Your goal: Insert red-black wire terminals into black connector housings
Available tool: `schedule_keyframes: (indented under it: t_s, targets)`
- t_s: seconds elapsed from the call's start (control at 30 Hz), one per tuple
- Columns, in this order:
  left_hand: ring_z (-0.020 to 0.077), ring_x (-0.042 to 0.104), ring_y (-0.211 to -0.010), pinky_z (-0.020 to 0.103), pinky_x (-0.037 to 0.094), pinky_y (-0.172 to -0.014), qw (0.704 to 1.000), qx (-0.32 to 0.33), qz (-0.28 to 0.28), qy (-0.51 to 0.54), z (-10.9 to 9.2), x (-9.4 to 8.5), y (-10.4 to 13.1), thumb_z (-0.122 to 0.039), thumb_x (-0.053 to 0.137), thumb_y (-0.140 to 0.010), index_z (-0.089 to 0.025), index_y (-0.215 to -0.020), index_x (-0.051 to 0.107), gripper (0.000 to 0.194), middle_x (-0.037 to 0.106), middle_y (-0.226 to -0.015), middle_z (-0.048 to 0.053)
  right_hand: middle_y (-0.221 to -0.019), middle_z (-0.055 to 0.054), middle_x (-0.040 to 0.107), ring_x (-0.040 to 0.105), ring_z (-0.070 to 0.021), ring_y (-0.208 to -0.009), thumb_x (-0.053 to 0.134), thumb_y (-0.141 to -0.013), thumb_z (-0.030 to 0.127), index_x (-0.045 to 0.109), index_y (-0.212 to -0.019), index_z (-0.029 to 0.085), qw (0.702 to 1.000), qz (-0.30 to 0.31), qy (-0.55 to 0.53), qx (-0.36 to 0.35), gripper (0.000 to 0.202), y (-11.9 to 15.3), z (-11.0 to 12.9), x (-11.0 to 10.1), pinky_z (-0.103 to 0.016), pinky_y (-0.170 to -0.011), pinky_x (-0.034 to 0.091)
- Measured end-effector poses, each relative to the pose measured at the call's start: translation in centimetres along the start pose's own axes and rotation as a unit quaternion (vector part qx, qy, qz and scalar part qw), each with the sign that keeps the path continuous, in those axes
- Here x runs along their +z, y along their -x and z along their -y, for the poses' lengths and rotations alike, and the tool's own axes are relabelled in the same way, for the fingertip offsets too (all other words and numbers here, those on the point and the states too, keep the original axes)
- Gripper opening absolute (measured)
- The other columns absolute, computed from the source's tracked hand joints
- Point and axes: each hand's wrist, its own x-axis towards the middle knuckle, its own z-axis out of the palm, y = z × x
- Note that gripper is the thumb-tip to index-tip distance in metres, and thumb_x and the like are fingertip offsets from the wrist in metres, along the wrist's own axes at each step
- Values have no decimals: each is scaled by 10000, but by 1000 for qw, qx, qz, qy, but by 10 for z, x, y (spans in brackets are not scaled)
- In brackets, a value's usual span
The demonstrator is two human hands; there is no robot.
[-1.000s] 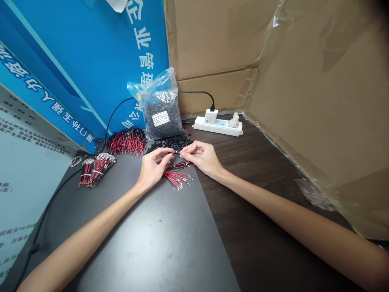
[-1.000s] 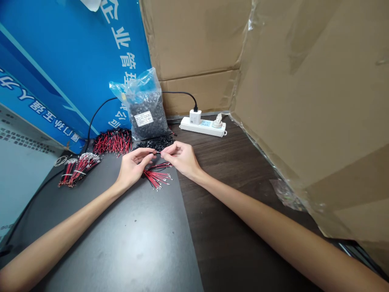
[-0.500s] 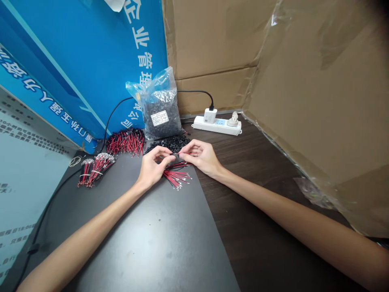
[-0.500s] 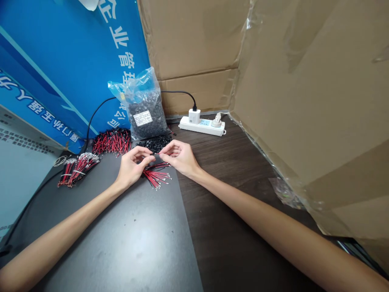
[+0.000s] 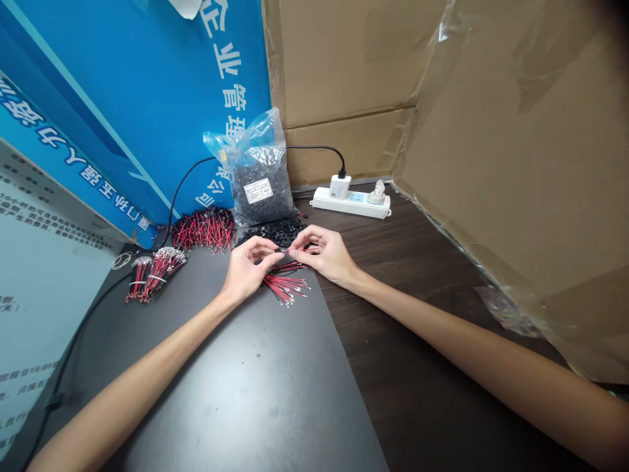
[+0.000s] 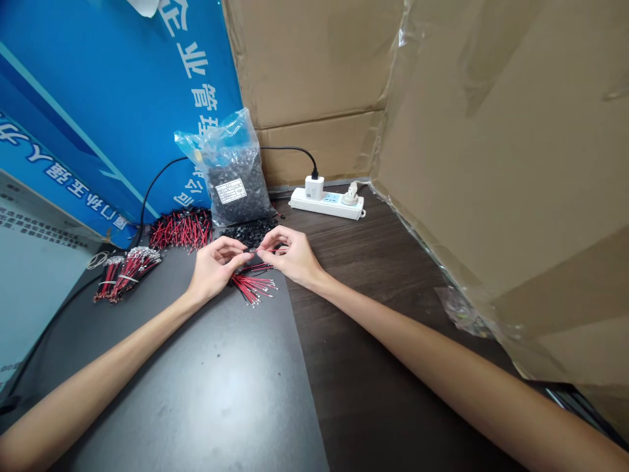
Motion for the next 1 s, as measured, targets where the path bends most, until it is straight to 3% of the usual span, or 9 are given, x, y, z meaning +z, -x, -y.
schedule_keyframes:
  t_s: [0.57,1.0]
  targets:
    - [178,702,-727,303,574,-718,999,11,-10,-29,-1,1,1,-339,823,-703,-174,-825,738,222,754,-799,49,-787,-40,695,636,-166,-717,830,-692,448,653,-771,192,1000,3,-17,-12,322,-1,-3,1,-326,-681,546]
    - [224,748,-809,358,603,-796,996,24,-19,-88,-4,0,5,-322,770,-764,-193,-897,806,189,800,-918,68,-820,-45,728,698,-189,-771,848,-689,386,668,-915,191,999,-2,-42,12,348,0,-5,2,-341,-720,570]
